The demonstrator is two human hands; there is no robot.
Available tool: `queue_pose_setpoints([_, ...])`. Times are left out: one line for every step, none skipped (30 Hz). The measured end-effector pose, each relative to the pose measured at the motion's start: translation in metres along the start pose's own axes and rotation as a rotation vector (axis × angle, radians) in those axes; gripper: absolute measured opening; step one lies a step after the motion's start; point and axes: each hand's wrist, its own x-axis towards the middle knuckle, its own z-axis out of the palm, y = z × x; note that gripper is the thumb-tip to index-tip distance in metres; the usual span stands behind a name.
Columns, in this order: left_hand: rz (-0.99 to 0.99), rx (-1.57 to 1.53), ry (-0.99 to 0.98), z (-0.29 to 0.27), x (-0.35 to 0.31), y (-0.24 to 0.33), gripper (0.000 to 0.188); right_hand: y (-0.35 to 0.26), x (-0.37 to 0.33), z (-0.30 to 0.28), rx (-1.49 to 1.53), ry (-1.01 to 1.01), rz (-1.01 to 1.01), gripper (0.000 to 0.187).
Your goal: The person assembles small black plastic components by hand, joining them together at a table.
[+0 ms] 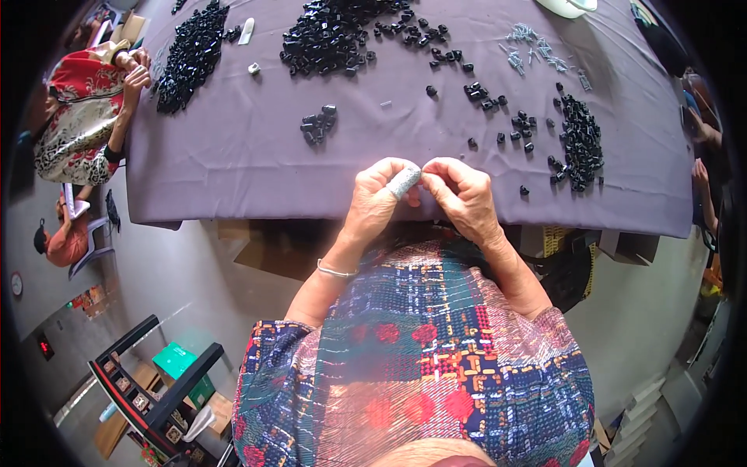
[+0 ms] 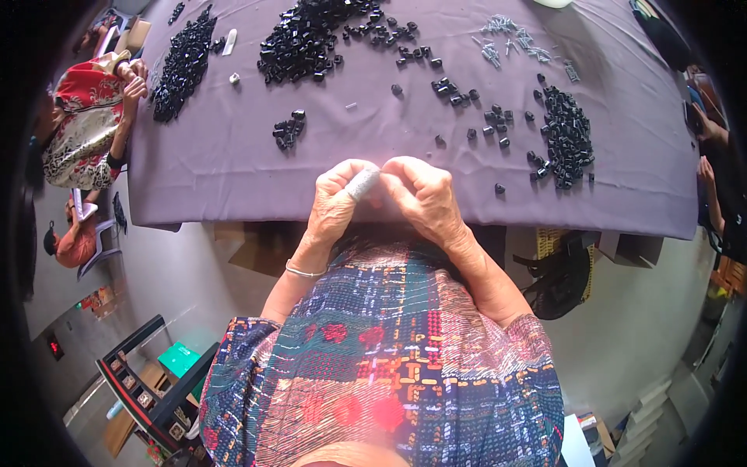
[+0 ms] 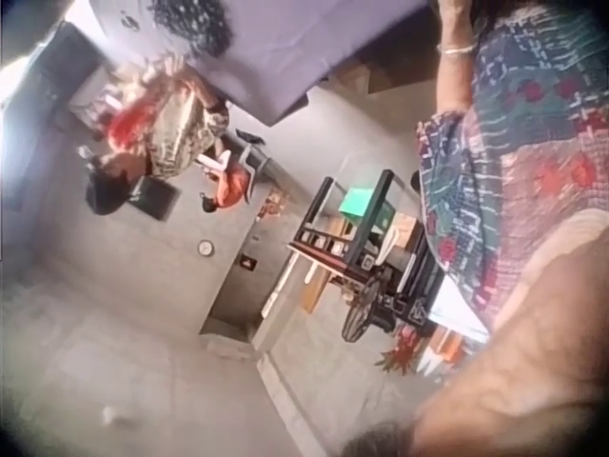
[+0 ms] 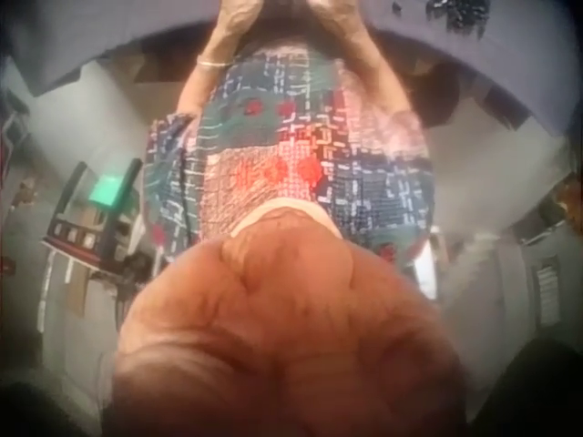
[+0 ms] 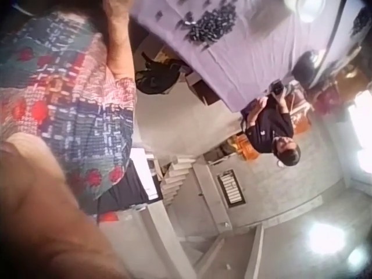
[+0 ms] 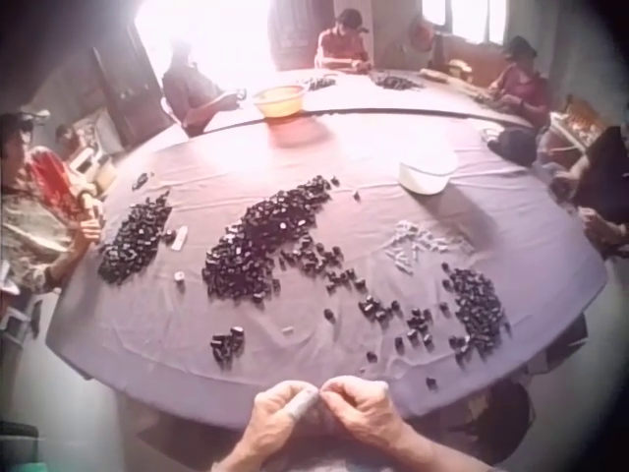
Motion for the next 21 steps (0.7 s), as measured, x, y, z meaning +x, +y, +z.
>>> queue_pose_setpoints([-0.015, -0.027, 0.004, -0.002, 0.0, -0.001, 0.018, -0.009, -0.001, -0.003, -0.093, 0.05, -0.04, 0.011])
queue_pose_setpoints([-0.031, -0.054, 0.007, -0.004, 0.001, -0.002, 0.017, -0.01, 0.001, -0.008, -0.098, 0.054, -0.041, 0.011])
queue_pose_setpoints([-0.03, -0.06, 0.003, -0.006, 0.0, -0.003, 0.017, -0.008, 0.003, -0.016, -0.221, 0.121, -0.138, 0.012])
queue_pose_setpoints([-0.04, -0.069, 0.003, -0.008, 0.0, -0.004, 0.017, -0.004, 0.005, -0.025, -0.344, 0.189, -0.236, 0.014])
queue_pose_setpoints([-0.049, -0.077, 0.003, -0.009, 0.0, -0.005, 0.016, 0.005, 0.008, -0.034, -0.423, 0.297, -0.283, 0.014])
queue_pose_setpoints([-0.05, -0.082, -0.001, -0.009, -0.001, -0.003, 0.016, 0.007, 0.009, -0.047, -0.495, 0.36, -0.244, 0.013])
queue_pose_setpoints([-0.053, -0.088, 0.001, -0.009, -0.001, -0.002, 0.015, 0.011, 0.01, -0.06, -0.578, 0.416, -0.247, 0.013])
queue_pose_setpoints([-0.055, -0.093, 0.004, -0.009, 0.0, -0.001, 0.014, 0.015, 0.009, -0.073, -0.661, 0.473, -0.251, 0.013])
queue_pose_setpoints([-0.055, -0.096, -0.002, -0.008, 0.0, -0.001, 0.014, 0.018, 0.008, -0.081, -0.679, 0.491, -0.224, 0.013])
queue_pose_setpoints([-0.054, -0.087, 0.017, -0.007, 0.0, -0.001, 0.014, 0.02, 0.007, -0.087, -0.697, 0.509, -0.197, 0.014])
queue_pose_setpoints([-0.053, -0.076, 0.036, -0.007, 0.0, 0.0, 0.013, 0.021, 0.007, -0.091, -0.753, 0.465, -0.175, 0.016])
queue_pose_setpoints([-0.053, -0.077, 0.033, -0.007, 0.0, -0.001, 0.013, 0.02, 0.009, -0.089, -0.755, 0.467, -0.176, 0.016])
queue_pose_setpoints([-0.052, -0.042, 0.03, -0.007, 0.0, -0.001, 0.013, 0.016, 0.013, -0.085, -0.901, 0.422, -0.203, 0.019])
queue_pose_setpoints([-0.051, -0.007, 0.028, -0.007, 0.0, -0.002, 0.013, 0.014, 0.016, -0.08, -1.045, 0.374, -0.23, 0.022])
queue_pose_setpoints([-0.05, -0.006, 0.029, -0.006, 0.0, -0.001, 0.013, 0.016, 0.019, -0.076, -1.061, 0.335, -0.163, 0.025])
queue_pose_setpoints([-0.048, -0.018, 0.03, -0.005, 0.0, -0.001, 0.014, 0.018, 0.02, -0.072, -1.059, 0.336, -0.165, 0.025])
queue_pose_setpoints([-0.047, -0.029, 0.033, -0.004, 0.0, 0.0, 0.014, 0.02, 0.021, -0.069, -1.081, 0.35, -0.164, 0.025])
queue_pose_setpoints([-0.044, -0.027, 0.038, -0.005, 0.0, -0.001, 0.014, 0.022, 0.022, -0.066, -1.101, 0.363, -0.166, 0.024])
queue_pose_setpoints([-0.028, -0.035, 0.023, -0.005, 0.0, -0.002, 0.015, 0.024, 0.021, -0.065, -1.076, 0.367, -0.146, 0.023])
queue_pose_setpoints([-0.012, -0.043, 0.008, -0.006, 0.0, -0.003, 0.015, 0.025, 0.021, -0.066, -1.071, 0.365, -0.15, 0.023])
queue_pose_setpoints([-0.01, -0.041, 0.014, -0.006, -0.001, -0.003, 0.015, 0.027, 0.021, -0.066, -1.081, 0.373, -0.196, 0.023])
